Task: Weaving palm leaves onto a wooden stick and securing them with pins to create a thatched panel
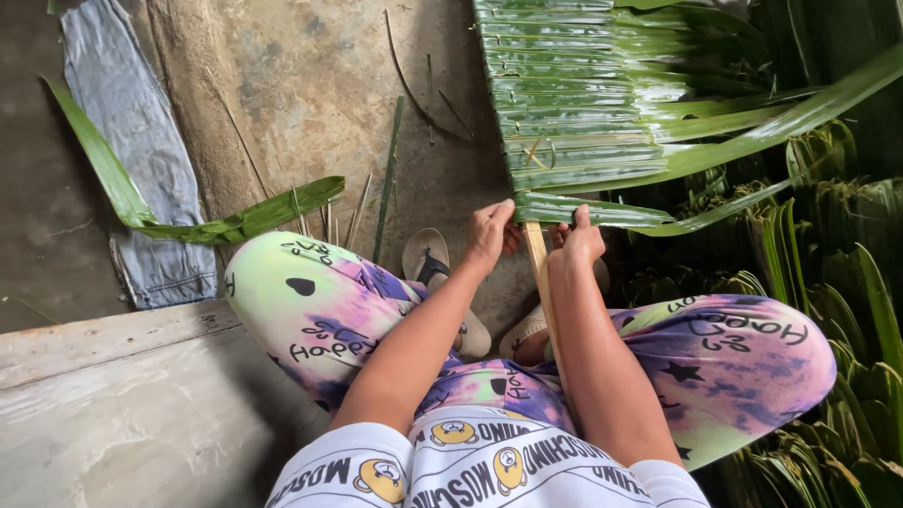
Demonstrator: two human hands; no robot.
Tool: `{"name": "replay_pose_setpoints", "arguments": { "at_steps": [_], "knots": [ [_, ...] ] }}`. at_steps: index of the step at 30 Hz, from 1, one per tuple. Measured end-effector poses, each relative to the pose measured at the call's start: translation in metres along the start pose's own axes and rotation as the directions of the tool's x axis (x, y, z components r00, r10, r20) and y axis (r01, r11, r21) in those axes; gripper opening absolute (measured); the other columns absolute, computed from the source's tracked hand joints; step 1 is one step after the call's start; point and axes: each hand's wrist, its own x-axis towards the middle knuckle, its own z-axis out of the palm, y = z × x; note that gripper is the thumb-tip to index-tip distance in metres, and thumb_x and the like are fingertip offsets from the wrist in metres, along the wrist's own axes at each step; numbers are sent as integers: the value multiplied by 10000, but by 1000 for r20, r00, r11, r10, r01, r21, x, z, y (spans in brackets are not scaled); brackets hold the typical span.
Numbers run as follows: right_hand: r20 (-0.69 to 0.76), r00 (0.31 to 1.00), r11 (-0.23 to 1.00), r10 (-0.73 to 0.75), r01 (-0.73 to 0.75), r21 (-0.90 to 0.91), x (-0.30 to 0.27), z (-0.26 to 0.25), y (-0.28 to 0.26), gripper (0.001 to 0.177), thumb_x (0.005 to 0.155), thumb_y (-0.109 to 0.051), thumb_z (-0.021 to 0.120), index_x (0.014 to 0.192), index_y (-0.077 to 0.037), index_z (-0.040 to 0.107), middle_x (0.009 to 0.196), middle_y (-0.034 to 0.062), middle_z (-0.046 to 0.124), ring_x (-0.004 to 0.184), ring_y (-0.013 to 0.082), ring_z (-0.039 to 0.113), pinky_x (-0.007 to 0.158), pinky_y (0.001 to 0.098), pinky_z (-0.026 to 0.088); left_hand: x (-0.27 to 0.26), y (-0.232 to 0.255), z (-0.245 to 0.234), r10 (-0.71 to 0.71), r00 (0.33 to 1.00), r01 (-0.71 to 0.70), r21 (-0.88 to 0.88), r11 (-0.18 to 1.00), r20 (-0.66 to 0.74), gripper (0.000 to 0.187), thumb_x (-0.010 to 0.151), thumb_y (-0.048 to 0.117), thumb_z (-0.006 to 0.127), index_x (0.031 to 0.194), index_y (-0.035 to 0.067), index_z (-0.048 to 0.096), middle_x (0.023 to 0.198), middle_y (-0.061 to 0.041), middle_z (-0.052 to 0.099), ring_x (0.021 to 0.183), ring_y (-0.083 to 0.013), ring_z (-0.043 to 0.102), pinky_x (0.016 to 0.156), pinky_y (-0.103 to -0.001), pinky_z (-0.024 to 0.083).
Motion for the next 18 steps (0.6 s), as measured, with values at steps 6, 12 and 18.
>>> {"name": "replay_pose_setpoints", "arguments": {
  "at_steps": [6,12,18],
  "knots": [
    [-17,1000,1000,-8,8,19,-3,-2,5,318,935,-267,771,1081,-40,603,777,79,581,472,163,657,529,429,688,19,-33,7,62,996,-61,28,998,-62,276,945,283,659,768,77,704,598,-127,678,426,-156,613,328,-253,484],
    [19,1000,999,-20,21,-34,-14,-3,-2,406,921,-300,799,1106,-33,556,818,91,563,504,178,665,531,412,683,39,-43,8,140,985,-129,104,986,-103,213,912,205,700,756,64,735,507,-134,621,369,-147,588,329,-222,405],
    [90,992,981,-88,102,-167,7,9,0,391,945,-303,765,1113,-17,559,806,61,550,506,121,643,469,327,633,34,-35,2,129,984,-67,414,908,-123,247,916,428,687,795,225,757,548,-13,664,608,-172,711,584,-284,545]
  ]
}}
